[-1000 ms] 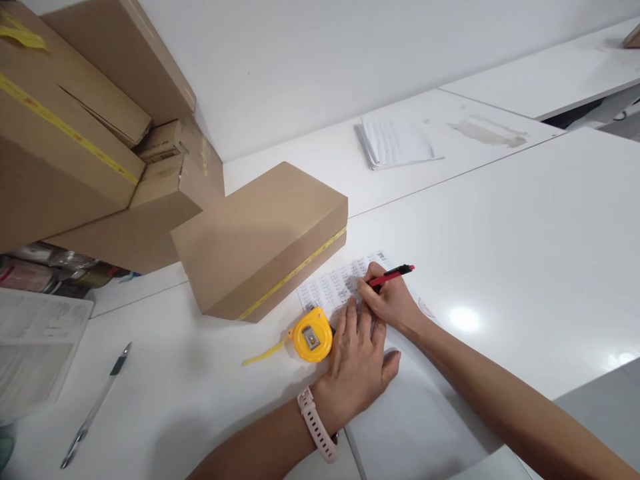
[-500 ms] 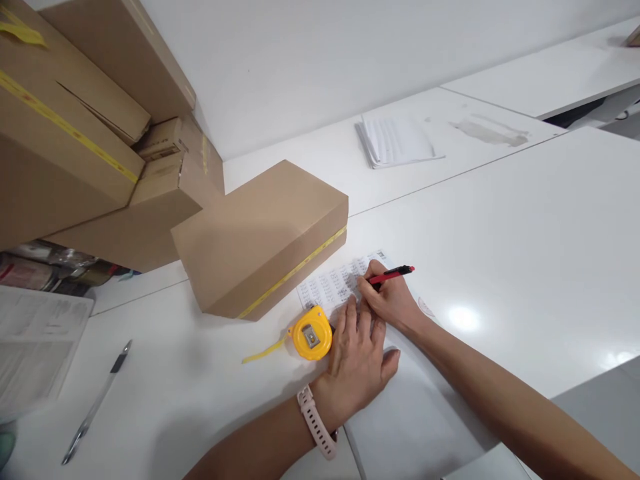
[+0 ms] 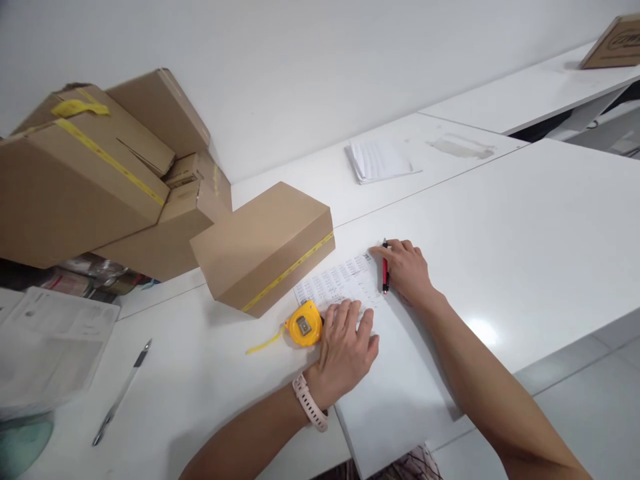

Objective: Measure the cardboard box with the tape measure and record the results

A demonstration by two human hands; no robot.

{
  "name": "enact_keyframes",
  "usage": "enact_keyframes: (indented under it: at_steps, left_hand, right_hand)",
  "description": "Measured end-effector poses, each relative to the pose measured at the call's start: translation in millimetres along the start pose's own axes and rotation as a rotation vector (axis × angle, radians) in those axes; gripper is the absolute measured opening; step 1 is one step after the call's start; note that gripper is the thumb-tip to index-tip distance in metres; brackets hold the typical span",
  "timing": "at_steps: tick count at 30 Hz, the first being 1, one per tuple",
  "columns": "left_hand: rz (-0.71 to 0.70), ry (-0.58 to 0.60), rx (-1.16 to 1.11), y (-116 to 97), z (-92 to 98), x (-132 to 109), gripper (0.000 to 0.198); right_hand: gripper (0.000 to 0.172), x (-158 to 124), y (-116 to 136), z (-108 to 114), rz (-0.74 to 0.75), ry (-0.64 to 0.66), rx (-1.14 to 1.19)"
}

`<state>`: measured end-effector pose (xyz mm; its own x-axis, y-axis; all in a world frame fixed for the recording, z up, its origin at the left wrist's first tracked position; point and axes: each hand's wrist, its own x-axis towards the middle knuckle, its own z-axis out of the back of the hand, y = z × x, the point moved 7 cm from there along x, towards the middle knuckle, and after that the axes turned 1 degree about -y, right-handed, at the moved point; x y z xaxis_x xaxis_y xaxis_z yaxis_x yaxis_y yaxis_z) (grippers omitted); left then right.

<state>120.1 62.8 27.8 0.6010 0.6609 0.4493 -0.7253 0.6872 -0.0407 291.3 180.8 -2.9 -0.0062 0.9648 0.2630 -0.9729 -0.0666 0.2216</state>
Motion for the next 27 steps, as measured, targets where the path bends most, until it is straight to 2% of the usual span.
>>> enact_keyframes:
  at_steps: [3,5,7,10,12,14,15,17,19,21,23,27]
  left_hand:
    - [0.054,-0.147,-0.006,11.9,24.6,-3.8,0.024]
    - [0.158,-0.173,0.021,29.4,35.6,-11.7,0.029]
    - [0.276,-0.130,0.034,49.5,38.8,-23.3,0.043]
    - [0.467,-0.032,-0.024,77.5,32.9,-44.3,0.064]
    - [0.567,0.033,-0.108,88.4,25.8,-55.1,0.068]
    - [0.618,0.061,-0.218,91.3,22.6,-59.8,0.066]
    - [0.627,0.060,-0.286,90.2,23.3,-60.0,0.066]
    - [0.640,0.047,-0.443,85.7,27.8,-58.5,0.066]
    - [0.661,0.052,-0.640,79.7,31.9,-57.5,0.063]
    - [0.702,0.053,-0.833,75.1,34.3,-58.6,0.060]
    - [0.743,0.037,-0.965,73.3,35.0,-61.4,0.061]
    - [0.785,-0.003,-1.087,73.4,33.7,-67.0,0.064]
  right_hand:
    - [0.053,1.2,1.4,-3.2,-0.002,-0.031,-0.007]
    - [0.055,1.6,0.9,-2.6,-0.016,-0.058,0.010]
    - [0.057,1.8,-0.6,2.2,-0.047,-0.122,0.030]
    - [0.052,0.3,-0.1,17.8,-0.085,-0.293,0.104]
    - [0.044,-2.9,5.3,29.9,-0.073,-0.390,0.237]
    - [0.031,-6.5,15.7,37.1,-0.049,-0.378,0.468]
    - [0.025,-7.8,24.7,36.6,-0.027,-0.296,0.618]
    - [0.022,-13.7,53.0,28.1,0.041,0.022,0.952]
    - [0.032,-29.0,88.6,18.4,0.126,0.428,1.229]
    - [0.045,-45.5,112.5,13.3,0.162,0.725,1.379]
    - [0.052,-52.5,119.1,9.6,0.138,0.843,1.432]
    - [0.050,-47.7,108.3,6.9,0.073,0.799,1.502]
